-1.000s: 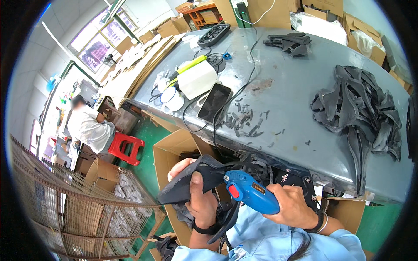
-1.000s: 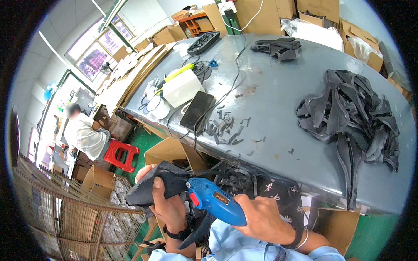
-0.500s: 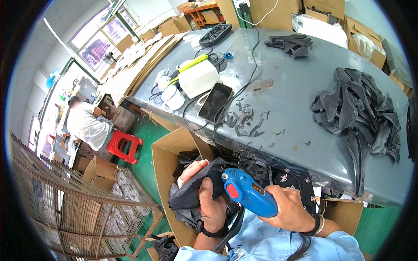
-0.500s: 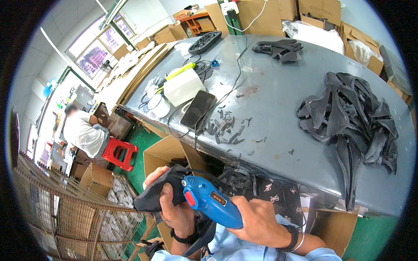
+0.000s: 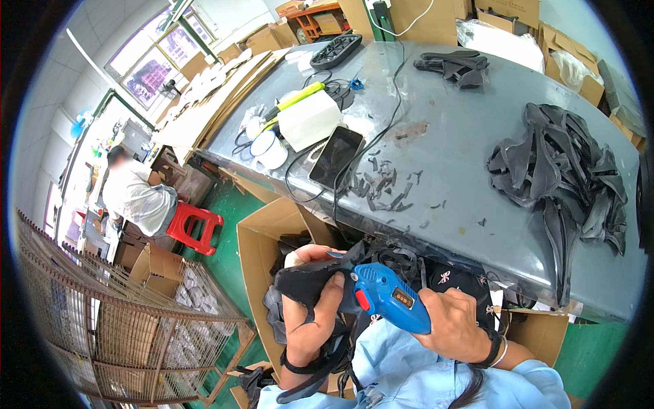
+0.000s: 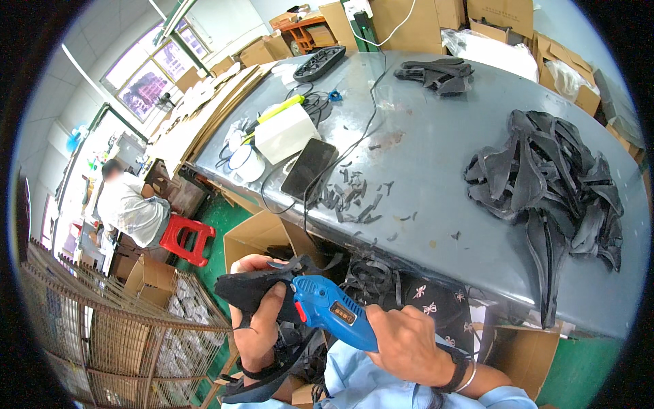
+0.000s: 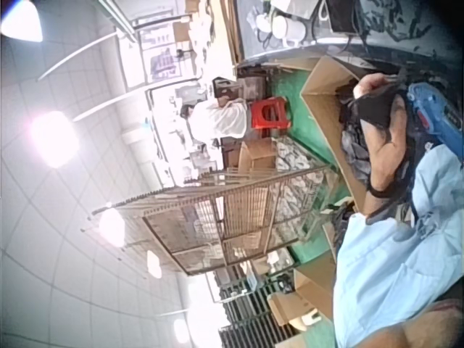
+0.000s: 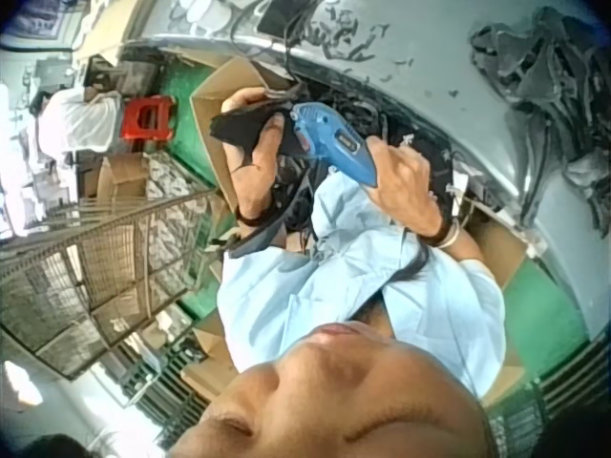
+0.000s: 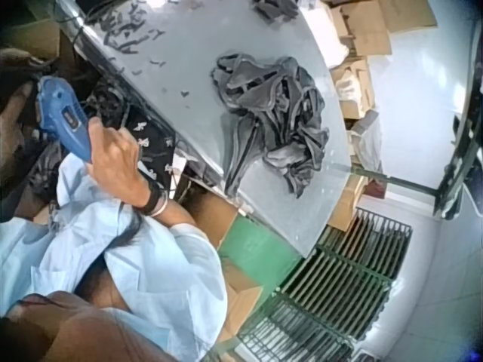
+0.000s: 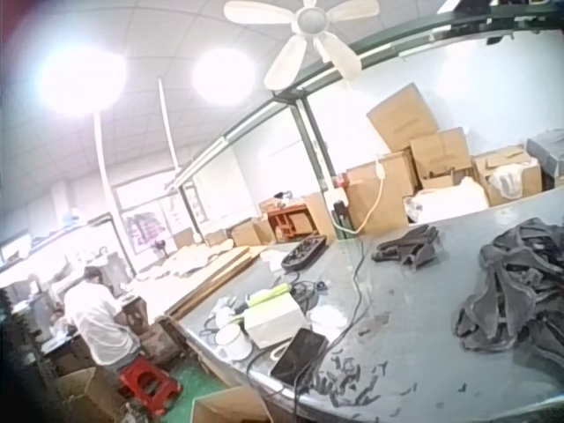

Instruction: Using a hot glue gun to apply adhesive to black plastic industrial components.

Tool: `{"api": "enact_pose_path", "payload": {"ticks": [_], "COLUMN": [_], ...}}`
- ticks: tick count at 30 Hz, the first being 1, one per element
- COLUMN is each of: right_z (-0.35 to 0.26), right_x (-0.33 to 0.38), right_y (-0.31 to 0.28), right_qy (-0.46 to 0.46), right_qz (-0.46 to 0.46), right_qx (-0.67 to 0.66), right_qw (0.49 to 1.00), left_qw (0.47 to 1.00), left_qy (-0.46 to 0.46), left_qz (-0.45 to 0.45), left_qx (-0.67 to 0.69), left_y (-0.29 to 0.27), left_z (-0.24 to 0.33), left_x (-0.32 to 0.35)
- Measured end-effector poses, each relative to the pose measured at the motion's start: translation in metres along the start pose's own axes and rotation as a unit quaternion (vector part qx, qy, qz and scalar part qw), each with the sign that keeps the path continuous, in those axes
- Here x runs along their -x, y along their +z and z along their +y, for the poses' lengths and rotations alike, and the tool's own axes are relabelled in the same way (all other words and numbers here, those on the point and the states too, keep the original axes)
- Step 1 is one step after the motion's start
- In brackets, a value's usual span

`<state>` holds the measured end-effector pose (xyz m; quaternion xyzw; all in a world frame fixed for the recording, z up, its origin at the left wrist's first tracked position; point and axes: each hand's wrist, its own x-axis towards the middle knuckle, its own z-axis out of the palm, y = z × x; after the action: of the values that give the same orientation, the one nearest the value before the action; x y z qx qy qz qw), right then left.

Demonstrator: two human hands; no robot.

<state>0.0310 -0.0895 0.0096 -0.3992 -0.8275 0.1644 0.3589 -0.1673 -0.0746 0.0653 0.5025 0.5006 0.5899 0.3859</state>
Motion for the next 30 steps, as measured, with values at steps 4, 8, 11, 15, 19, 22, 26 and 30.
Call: {"api": "enact_pose_path", "payload": {"ticks": [4,8,11,15,19,22,26,30], "right_z": [-0.001,-0.004,-0.006,0.002,0.002,0.015,0.039,0.015], "right_x": [-0.001,-0.002,-0.003,-0.007,-0.029,-0.037,-0.037,-0.05], "right_y": [-0.004,-0.005,-0.009,-0.016,-0.021,-0.024,-0.039,-0.042], "right_qy": [0.007,-0.003,-0.02,-0.019,0.119,0.159,0.166,0.281], "right_qz": [-0.021,-0.02,-0.018,-0.036,0.013,-0.011,0.053,0.047], "right_qx": [-0.023,-0.039,-0.038,-0.039,-0.171,-0.257,-0.267,-0.317], "right_qw": [0.999,0.999,0.999,0.998,0.978,0.953,0.948,0.905], "left_qw": [0.995,0.983,0.971,0.936,0.9,0.872,0.815,0.934], "left_qy": [-0.018,0.04,0.023,-0.038,-0.195,-0.202,-0.375,-0.108], "left_qz": [-0.092,-0.124,-0.187,-0.321,-0.386,-0.441,-0.363,-0.137], "left_qx": [-0.044,-0.13,-0.146,-0.14,0.049,0.061,0.252,0.311], "left_y": [-0.006,-0.01,-0.014,-0.018,0.01,0.011,0.015,0.051], "left_z": [0.003,-0.007,-0.007,-0.023,-0.03,-0.048,-0.061,-0.066], "left_x": [-0.002,-0.004,-0.007,-0.008,0.01,0.022,0.027,0.056]}}
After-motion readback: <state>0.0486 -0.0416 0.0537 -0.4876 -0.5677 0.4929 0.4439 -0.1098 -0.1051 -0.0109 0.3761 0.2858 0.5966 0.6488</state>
